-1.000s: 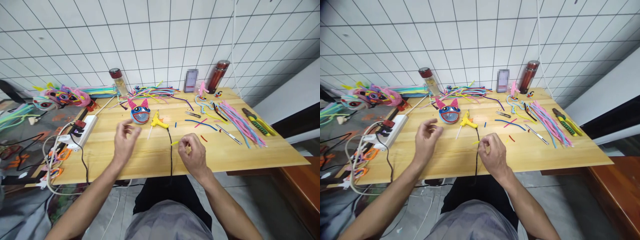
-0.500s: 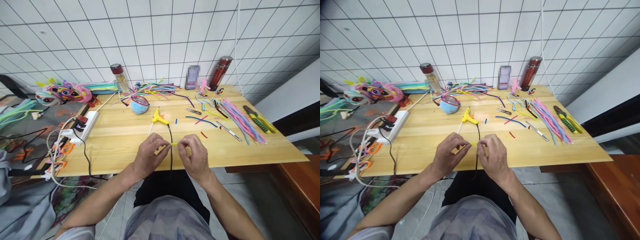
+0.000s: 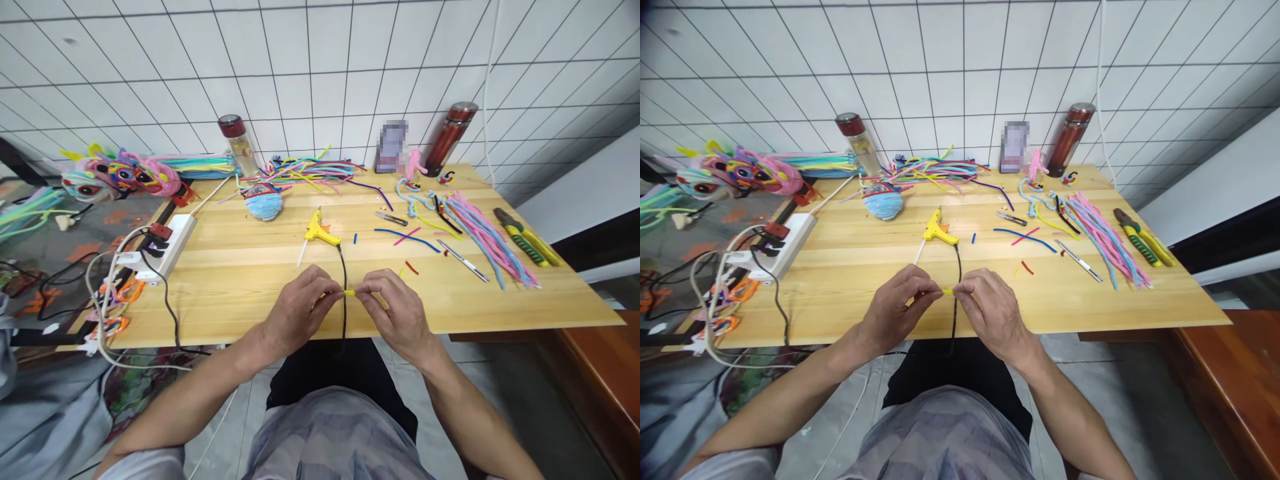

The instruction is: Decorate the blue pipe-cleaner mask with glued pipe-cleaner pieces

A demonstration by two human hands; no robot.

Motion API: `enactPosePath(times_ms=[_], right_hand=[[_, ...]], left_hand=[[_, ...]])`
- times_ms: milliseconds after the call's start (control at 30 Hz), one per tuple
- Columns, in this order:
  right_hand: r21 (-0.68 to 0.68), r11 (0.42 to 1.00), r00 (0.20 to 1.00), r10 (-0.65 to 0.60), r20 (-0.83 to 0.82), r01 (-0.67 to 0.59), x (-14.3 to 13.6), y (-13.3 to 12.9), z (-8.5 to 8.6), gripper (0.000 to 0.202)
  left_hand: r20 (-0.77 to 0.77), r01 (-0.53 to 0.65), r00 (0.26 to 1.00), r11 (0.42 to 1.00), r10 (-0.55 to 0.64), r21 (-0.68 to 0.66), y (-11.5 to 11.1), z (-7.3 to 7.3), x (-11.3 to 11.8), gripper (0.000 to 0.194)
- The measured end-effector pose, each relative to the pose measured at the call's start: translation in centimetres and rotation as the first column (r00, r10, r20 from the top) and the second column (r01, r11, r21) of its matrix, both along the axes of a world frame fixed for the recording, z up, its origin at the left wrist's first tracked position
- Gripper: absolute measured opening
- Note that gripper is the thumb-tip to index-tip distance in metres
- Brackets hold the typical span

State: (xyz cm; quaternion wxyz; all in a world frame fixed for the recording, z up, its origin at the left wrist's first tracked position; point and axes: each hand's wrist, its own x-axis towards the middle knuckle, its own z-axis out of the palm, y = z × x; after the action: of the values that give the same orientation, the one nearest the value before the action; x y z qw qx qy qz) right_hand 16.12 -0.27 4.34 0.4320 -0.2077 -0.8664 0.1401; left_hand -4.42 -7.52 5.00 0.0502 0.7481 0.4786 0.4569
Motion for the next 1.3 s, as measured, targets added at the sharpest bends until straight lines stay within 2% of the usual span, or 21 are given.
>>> enactPosePath(times_ms=[267,433,633,833,967,1067,1100,1233,1300], right_hand=[[0.215,0.975,0.998,0.051,0.043,-0.059,1.0,1.6,-0.8,0.017],[0.09,0.995,0.999,0.034,0.011,-0.034,1.2,2.5,-1.5,0.026],[0.013,0.985,0.985,0.171,0.012,-0.171,0.3,2.8,-1.5,0.013],[-0.153,0.958,0.97,0.242,-0.023,-0.243,0.5,2.6,-1.4,0.011],[-0.219,0.957,0.981,0.18,-0.077,-0.193,0.5,2.5,-1.1,0.009],[-0.246,0.956,0.984,0.135,-0.119,-0.161,0.2,2.3,-1.0,0.009],[-0.253,0.954,0.983,0.134,-0.127,-0.162,0.0,2.2,-1.0,0.01],[-0.279,0.944,0.98,0.14,-0.142,-0.176,-0.4,2.0,-1.4,0.011],[-0.289,0.94,0.979,0.144,-0.143,-0.181,-0.6,2.0,-1.5,0.011]], left_hand=[[-0.015,0.026,1.0,0.995,-0.027,-0.095,0.3,-0.4,-0.2,0.009],[0.064,-0.019,0.997,0.971,0.035,-0.239,0.5,-0.3,-0.2,0.012],[0.106,0.011,0.994,0.949,0.023,-0.314,0.6,-0.6,-0.2,0.012],[0.092,0.063,0.995,0.97,-0.042,-0.236,0.6,-0.8,-0.4,0.012],[0.093,0.067,0.994,0.991,-0.057,-0.115,0.7,-1.0,-0.4,0.006],[0.103,0.048,0.994,0.998,-0.043,-0.045,0.9,-1.3,-0.4,0.027],[0.11,0.042,0.993,0.999,-0.039,-0.03,1.0,-1.4,-0.4,0.028],[0.15,0.061,0.987,0.998,-0.063,0.013,1.3,-1.5,-0.3,0.006],[0.148,0.062,0.987,0.998,-0.063,0.008,1.3,-1.5,-0.4,0.005]])
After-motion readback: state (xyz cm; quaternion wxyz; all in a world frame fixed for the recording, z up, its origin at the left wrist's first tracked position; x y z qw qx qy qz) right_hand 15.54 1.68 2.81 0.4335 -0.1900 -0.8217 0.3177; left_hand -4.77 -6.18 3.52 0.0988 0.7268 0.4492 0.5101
